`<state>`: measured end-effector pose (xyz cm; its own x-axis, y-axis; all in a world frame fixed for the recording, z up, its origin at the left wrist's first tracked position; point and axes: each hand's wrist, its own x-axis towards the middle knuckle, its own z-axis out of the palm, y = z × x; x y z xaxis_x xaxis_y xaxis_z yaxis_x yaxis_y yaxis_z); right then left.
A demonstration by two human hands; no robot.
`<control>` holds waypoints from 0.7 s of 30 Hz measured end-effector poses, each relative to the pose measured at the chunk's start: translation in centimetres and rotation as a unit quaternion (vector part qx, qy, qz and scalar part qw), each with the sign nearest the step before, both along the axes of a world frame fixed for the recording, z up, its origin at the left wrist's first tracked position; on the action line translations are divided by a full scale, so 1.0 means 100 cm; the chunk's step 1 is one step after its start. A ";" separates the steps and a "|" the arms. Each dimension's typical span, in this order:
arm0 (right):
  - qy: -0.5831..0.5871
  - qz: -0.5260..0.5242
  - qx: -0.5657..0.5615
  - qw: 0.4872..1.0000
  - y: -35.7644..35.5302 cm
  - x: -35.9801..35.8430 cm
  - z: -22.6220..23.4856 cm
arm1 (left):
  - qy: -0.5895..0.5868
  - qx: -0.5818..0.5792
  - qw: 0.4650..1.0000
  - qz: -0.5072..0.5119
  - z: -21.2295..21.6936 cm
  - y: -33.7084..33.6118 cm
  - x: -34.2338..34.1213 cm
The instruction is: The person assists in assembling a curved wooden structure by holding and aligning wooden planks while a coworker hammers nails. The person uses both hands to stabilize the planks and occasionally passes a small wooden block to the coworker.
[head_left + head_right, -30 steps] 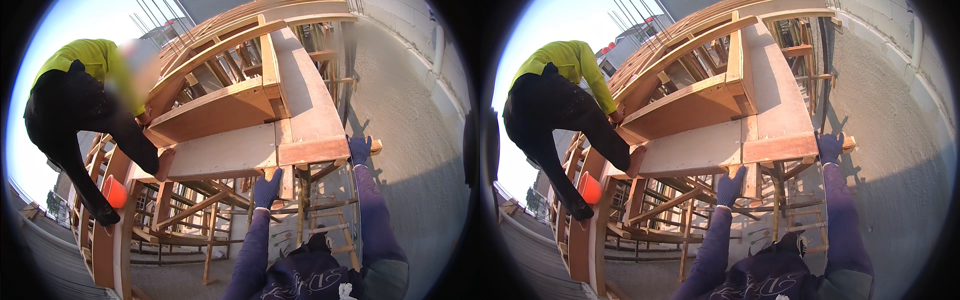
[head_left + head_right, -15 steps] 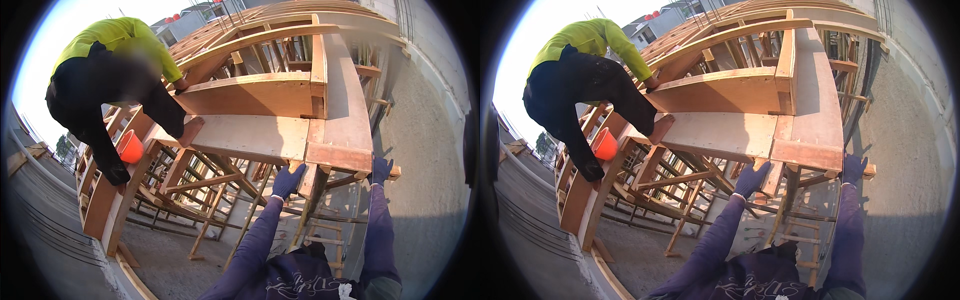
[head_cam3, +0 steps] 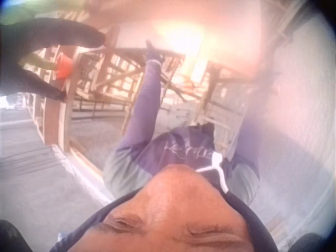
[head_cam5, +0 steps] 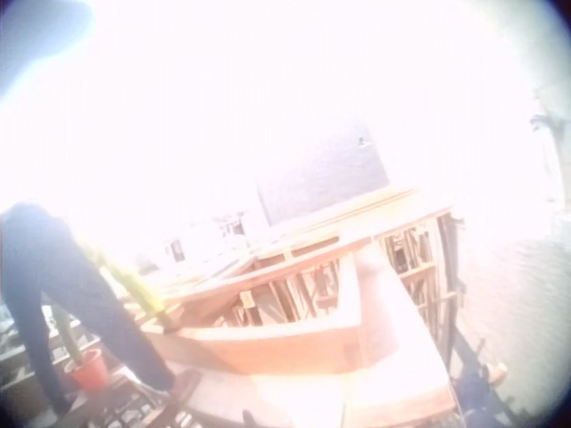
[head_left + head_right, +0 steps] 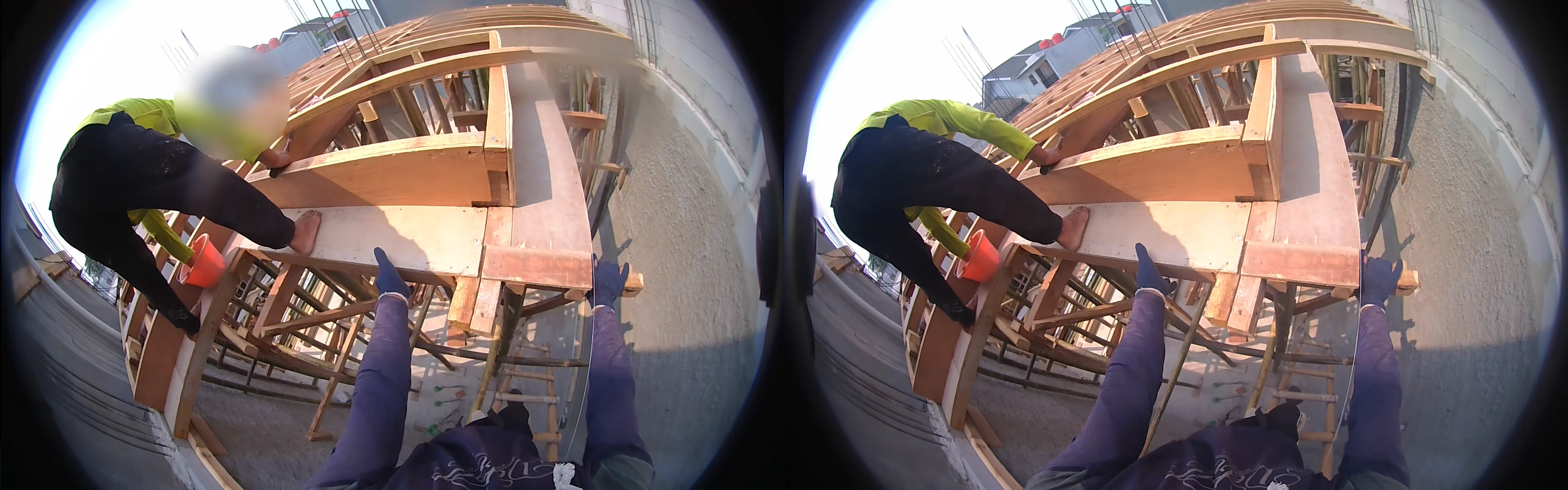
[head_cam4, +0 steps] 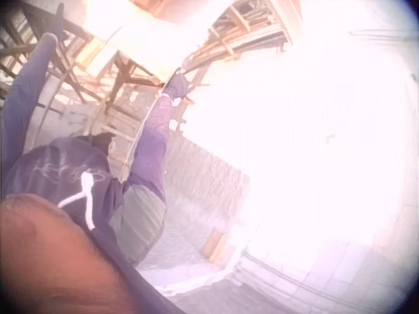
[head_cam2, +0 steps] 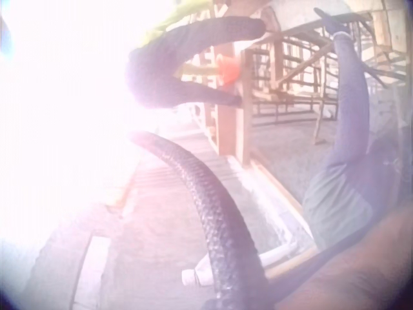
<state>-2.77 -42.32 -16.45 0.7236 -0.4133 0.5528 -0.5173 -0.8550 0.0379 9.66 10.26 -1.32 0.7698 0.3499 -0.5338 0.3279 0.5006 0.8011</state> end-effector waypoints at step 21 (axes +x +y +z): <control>-0.293 0.297 0.495 0.762 -0.144 -0.005 -0.170 | 0.205 0.090 0.952 0.208 -0.008 -0.036 0.065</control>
